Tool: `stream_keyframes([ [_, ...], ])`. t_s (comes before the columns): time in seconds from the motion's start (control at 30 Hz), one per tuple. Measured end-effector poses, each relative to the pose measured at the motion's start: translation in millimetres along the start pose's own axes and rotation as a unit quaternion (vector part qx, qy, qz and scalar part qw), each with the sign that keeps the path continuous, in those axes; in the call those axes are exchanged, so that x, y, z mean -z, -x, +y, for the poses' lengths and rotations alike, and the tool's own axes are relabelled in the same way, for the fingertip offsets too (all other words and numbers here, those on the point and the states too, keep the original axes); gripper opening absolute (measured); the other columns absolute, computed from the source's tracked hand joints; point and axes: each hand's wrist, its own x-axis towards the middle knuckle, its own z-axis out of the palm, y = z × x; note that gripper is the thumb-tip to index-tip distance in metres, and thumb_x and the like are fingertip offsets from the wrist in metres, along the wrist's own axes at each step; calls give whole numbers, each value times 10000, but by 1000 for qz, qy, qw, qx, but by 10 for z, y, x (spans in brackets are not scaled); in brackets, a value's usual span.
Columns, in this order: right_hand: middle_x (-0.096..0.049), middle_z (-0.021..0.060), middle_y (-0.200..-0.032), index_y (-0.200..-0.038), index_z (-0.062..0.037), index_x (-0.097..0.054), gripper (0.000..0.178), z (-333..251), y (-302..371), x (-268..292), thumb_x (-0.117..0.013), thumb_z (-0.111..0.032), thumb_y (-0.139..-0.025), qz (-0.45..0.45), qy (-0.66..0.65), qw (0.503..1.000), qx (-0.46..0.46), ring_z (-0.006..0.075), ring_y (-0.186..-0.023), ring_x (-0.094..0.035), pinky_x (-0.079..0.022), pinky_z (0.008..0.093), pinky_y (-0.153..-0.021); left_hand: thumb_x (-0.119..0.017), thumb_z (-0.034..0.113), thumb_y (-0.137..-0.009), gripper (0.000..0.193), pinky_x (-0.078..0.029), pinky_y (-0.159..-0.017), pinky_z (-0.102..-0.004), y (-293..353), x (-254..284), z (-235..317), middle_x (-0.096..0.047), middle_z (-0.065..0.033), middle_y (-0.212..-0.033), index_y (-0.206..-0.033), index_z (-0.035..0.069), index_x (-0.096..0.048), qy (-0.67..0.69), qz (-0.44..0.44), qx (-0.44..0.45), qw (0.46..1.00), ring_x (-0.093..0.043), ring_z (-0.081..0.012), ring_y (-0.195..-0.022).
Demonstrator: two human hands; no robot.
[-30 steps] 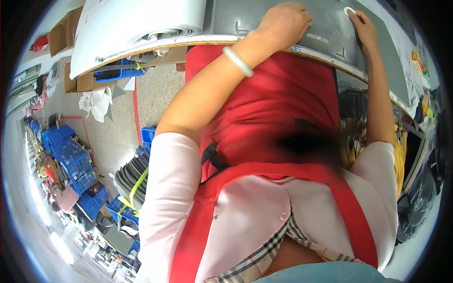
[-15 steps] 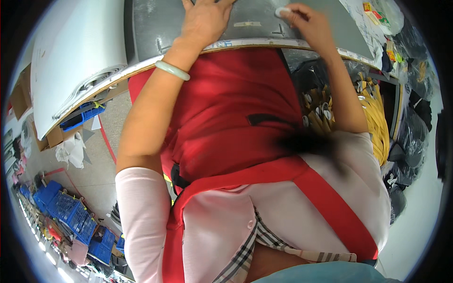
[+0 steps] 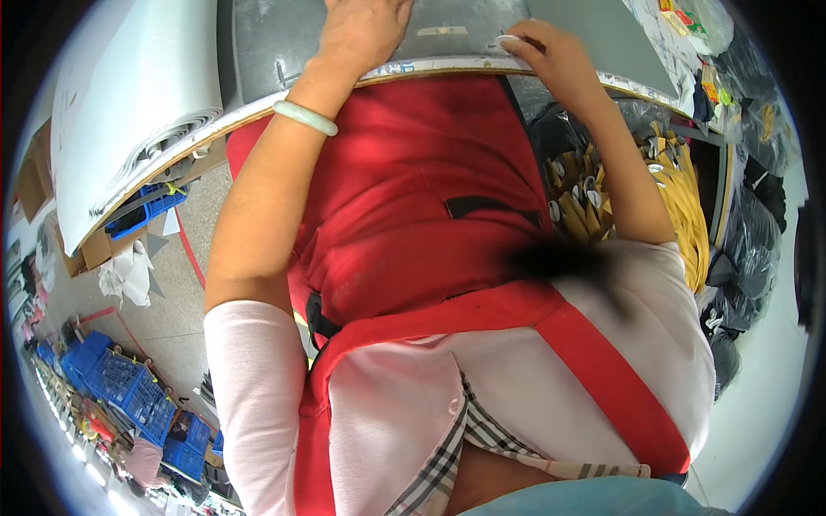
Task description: The recorder is using a small circular tool to press or smooth a white material onto a metal component at a manufacturing workstation.
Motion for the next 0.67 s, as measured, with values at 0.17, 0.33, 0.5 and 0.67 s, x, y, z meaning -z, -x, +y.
stream_keyframes([
  [0.17,-622,-1,-790,-1082,-65,-682,216,99,-28,-65,-715,-243,-965,23,-174,977,-125,83,-750,-585,-470,264,-670,-546,232,-1024,318,-260,-1156,-705,-2,12,9,-580,-134,-1386,-1287,124,-689,1,-12,9,1000,-480,-337,-1372],
  [0.33,-594,-29,-767,-1124,-76,-661,225,137,-54,-96,-698,-238,-972,38,-71,994,-77,43,-697,-555,-476,229,-625,-553,226,-1019,317,-265,-1160,-693,-5,23,6,-582,-138,-1384,-1286,125,-691,-3,2,2,1000,-481,-340,-1372],
  [0.5,-627,-14,-801,-1203,-93,-663,290,143,-240,236,-708,-261,-972,-114,-126,977,-129,54,-738,-586,-507,239,-661,-562,213,-1013,315,-275,-1152,-690,20,-45,-43,-584,-145,-1378,-1281,105,-688,0,10,-5,1000,-488,-348,-1364],
  [0.67,-662,19,-796,-1005,-66,-701,134,18,-786,387,-668,-194,-982,33,-231,962,-142,105,-739,-597,-490,287,-709,-597,252,-997,349,-246,-1153,-718,-207,-355,-304,-566,-157,-1408,-1311,121,-675,97,180,-113,972,-475,-348,-1388],
])
